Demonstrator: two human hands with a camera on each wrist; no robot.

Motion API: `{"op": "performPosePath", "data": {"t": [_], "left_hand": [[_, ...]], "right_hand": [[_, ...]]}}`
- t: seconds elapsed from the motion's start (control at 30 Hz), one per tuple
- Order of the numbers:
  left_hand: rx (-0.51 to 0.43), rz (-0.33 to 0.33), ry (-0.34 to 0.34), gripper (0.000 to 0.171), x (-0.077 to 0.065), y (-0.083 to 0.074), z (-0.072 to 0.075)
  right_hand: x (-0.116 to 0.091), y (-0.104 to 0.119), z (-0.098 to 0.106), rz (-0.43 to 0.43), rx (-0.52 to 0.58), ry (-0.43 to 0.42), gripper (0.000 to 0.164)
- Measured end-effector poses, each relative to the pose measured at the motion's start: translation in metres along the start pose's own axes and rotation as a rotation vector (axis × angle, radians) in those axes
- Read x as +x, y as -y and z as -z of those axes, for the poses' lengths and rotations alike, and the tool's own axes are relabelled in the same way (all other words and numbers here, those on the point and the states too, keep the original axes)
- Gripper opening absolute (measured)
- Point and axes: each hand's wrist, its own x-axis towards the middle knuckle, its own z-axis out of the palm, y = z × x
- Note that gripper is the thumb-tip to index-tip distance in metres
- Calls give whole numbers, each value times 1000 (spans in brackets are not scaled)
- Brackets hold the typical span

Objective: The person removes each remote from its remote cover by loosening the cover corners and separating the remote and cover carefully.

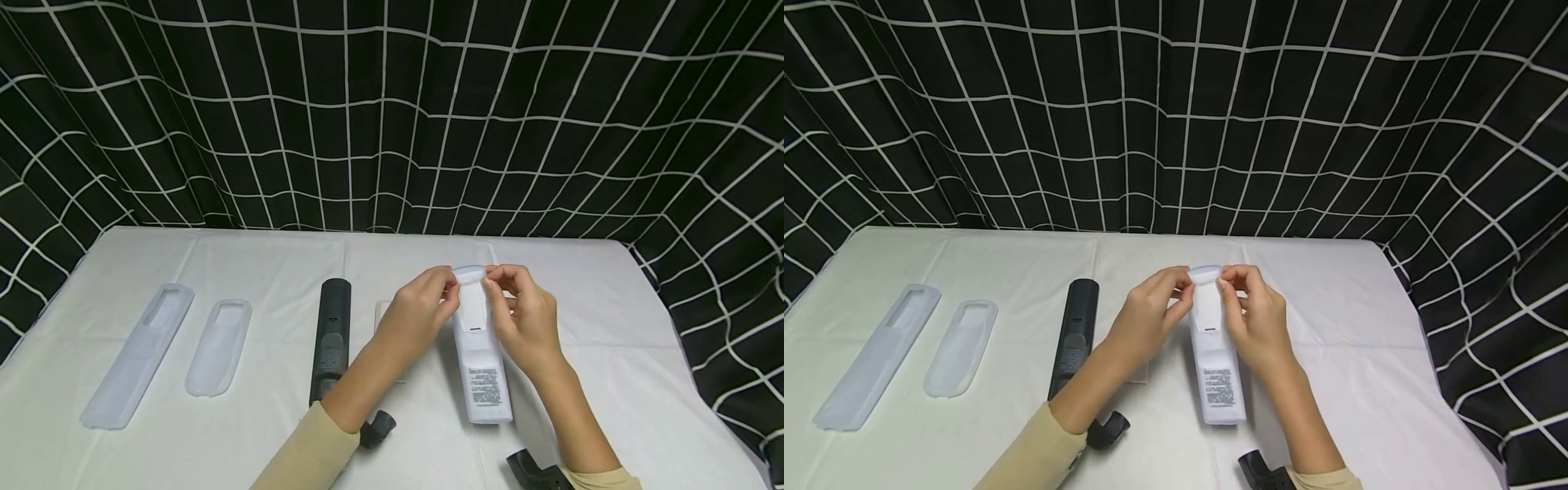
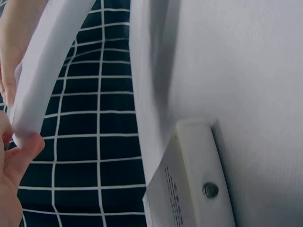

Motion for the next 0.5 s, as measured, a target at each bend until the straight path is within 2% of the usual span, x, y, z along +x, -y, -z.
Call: {"op": "performPosePath", "data": {"t": [0.1,0.2,0.37,0.5], "left_hand": [[70,-48,-14,4,0,2,0],[129,-67,-36,9,0,3,0],[222,-71,-81,12,0,4,0],[245,-66,-109,9,0,4,-1]], "right_hand": [[-1,1,-2,4,10,1,9],[-2,3,-3,-9,-1,15,9],[-4,7,-7,-18,-49,36,11],[-5,7,-9,4,-69,24,12]]}}
